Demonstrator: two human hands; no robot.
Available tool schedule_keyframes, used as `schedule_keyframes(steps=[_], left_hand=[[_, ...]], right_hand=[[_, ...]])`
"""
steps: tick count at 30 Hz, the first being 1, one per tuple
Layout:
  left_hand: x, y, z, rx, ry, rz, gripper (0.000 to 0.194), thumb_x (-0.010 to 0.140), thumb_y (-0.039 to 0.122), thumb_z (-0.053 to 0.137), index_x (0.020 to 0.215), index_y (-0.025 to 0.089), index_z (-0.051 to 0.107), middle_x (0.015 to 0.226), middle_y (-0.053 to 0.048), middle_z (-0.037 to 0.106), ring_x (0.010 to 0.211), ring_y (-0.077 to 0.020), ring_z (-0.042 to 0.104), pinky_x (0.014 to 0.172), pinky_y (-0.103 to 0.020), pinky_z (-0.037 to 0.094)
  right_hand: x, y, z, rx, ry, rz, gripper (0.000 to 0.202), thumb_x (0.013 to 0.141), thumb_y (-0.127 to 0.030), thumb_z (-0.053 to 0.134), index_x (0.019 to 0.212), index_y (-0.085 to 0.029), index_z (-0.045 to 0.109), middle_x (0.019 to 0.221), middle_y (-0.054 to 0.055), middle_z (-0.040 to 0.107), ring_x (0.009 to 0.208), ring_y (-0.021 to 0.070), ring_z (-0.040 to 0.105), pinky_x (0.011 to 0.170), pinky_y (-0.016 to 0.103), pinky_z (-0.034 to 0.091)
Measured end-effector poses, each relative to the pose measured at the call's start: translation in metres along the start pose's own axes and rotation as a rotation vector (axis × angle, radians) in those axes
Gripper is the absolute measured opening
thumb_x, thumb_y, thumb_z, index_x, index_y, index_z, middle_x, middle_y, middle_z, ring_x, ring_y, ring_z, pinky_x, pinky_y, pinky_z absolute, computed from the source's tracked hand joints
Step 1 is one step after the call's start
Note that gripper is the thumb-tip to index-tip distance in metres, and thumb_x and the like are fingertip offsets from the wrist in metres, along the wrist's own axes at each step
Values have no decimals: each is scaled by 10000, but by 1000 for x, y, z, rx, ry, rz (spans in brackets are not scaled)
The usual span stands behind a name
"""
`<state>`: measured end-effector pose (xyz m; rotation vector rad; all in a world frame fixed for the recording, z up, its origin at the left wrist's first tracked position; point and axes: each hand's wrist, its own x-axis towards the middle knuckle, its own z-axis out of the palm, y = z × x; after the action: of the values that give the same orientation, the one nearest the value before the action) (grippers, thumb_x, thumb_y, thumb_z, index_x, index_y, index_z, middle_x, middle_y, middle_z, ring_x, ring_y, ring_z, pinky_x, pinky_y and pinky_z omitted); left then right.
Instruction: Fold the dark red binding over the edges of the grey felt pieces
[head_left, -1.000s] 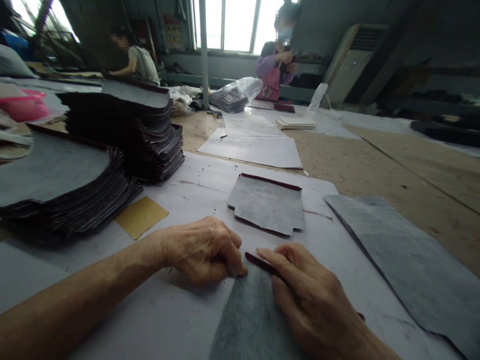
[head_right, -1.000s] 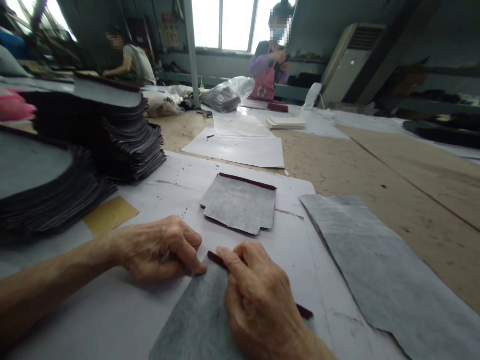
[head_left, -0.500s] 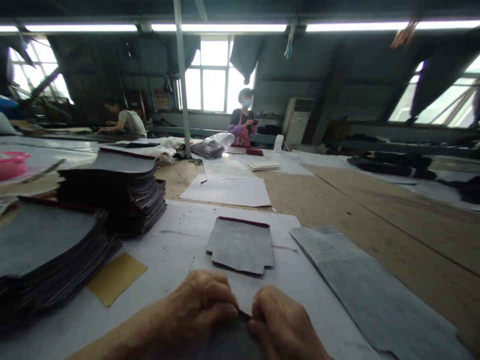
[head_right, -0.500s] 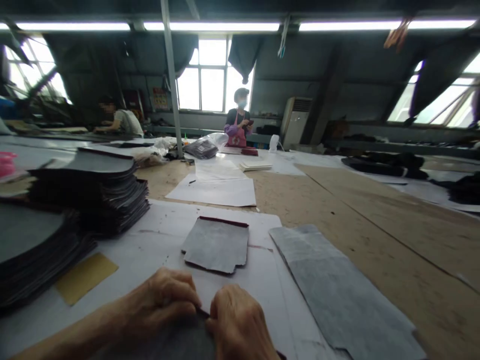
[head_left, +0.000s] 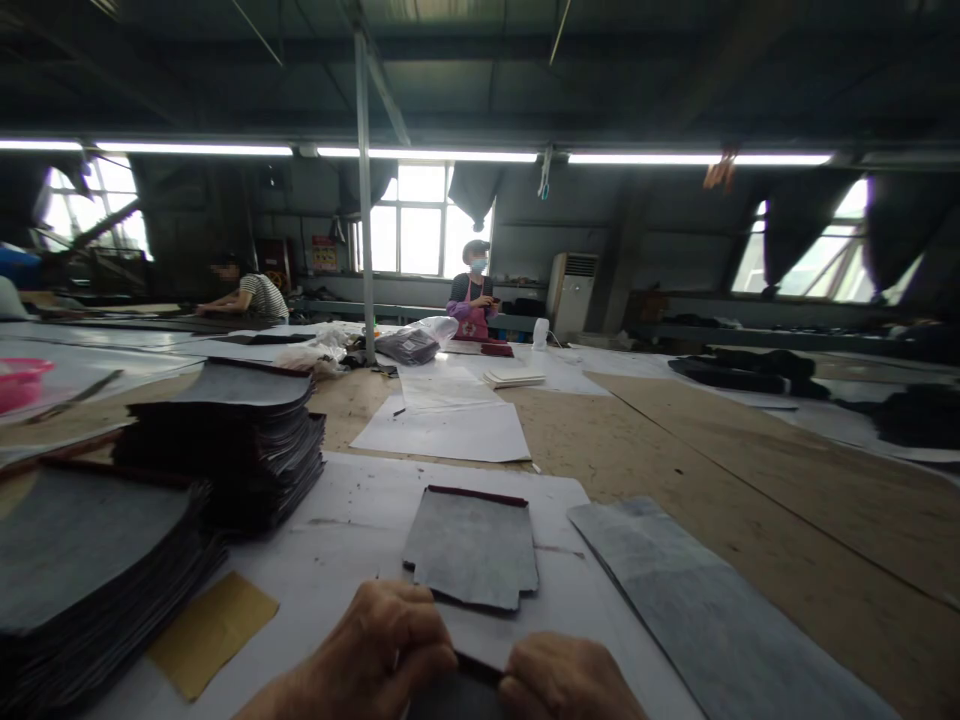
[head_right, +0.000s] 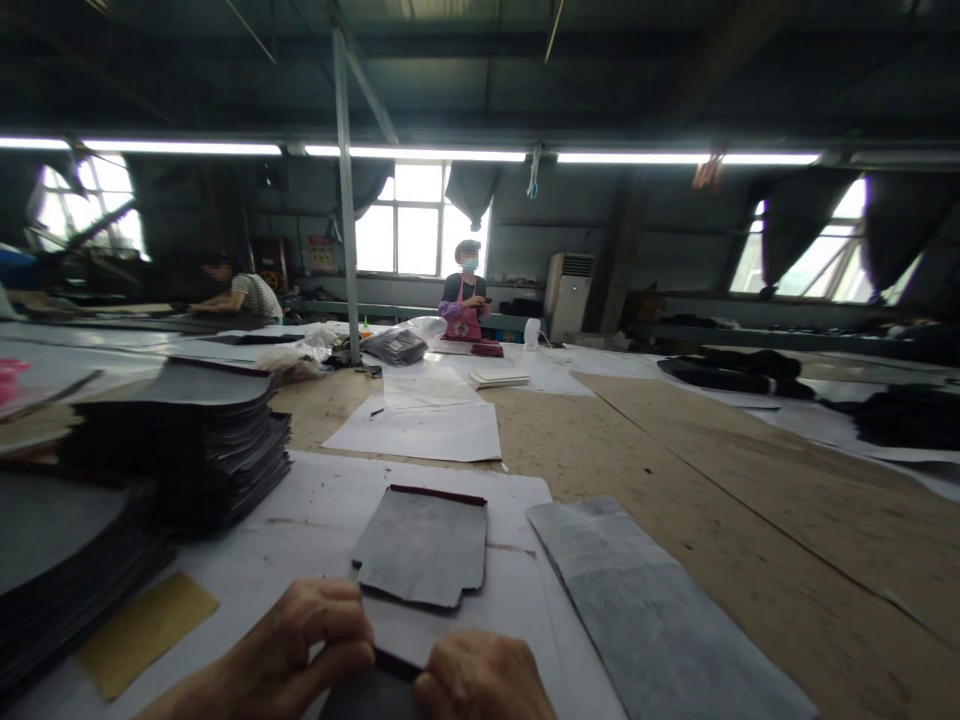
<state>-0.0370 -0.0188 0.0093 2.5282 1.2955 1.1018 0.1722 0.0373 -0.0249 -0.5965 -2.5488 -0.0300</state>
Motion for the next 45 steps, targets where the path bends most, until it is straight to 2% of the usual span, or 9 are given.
schedule_keyframes(steps=[3,8,17,21,24,29,33,37,45], left_hand=[[-1,-2,-8,-96,-61,-67,341,855,306,392,566,151,487,524,2,468,491,-93,462,501,-204,328],[0,-18,-19,-227,-143,-293,299,817,318,478,600,133,569,547,15,465,519,-84,423,529,-199,313],[4,-34,-18,-352,-78,-546,361,777,426,510,612,117,598,483,21,449,459,-85,407,455,-191,314],[19,-36,-27,-388,-44,-609,382,750,453,525,562,123,570,462,26,439,443,-79,392,432,-189,309],[42,-52,-35,-382,-36,-644,364,732,441,565,555,123,568,468,34,444,455,-75,405,448,-189,324],[74,-103,-20,-257,-35,-726,244,791,316,589,673,103,595,532,40,487,480,-71,454,481,-198,385],[78,-127,2,-102,-6,-745,220,863,314,530,924,109,581,874,-32,600,732,-130,580,649,-288,500],[77,-131,14,18,21,-701,229,865,311,525,989,126,578,1010,-57,590,881,-176,577,767,-355,495],[82,-133,25,128,65,-634,230,883,310,497,1019,139,565,1040,-67,579,916,-177,569,810,-379,482]], right_hand=[[4,0,-29,155,-230,177,278,843,-213,406,570,-183,362,536,-48,479,490,71,450,487,193,286],[9,11,-62,563,-400,559,359,795,-317,462,508,-175,300,503,-53,316,484,72,311,488,210,245],[11,18,-53,760,-151,922,255,673,-415,520,590,-177,478,496,-46,397,463,77,364,472,209,301],[25,26,-65,797,-74,965,331,619,-447,592,520,-185,415,459,-56,381,421,65,345,424,209,284],[46,46,-66,766,-66,974,320,648,-402,618,521,-174,433,451,-63,383,412,56,351,411,203,283],[83,82,-27,515,-55,1022,230,815,-344,566,736,-129,548,594,-47,507,498,63,470,481,199,396],[95,90,-3,254,-67,1022,238,866,-357,512,886,-130,582,850,17,597,722,115,571,653,284,486],[97,88,3,66,-61,1009,216,871,-340,507,935,-148,583,931,36,599,824,139,575,746,333,481],[94,94,16,-60,-31,989,217,878,-332,498,961,-149,579,938,36,598,835,143,579,759,343,480]])
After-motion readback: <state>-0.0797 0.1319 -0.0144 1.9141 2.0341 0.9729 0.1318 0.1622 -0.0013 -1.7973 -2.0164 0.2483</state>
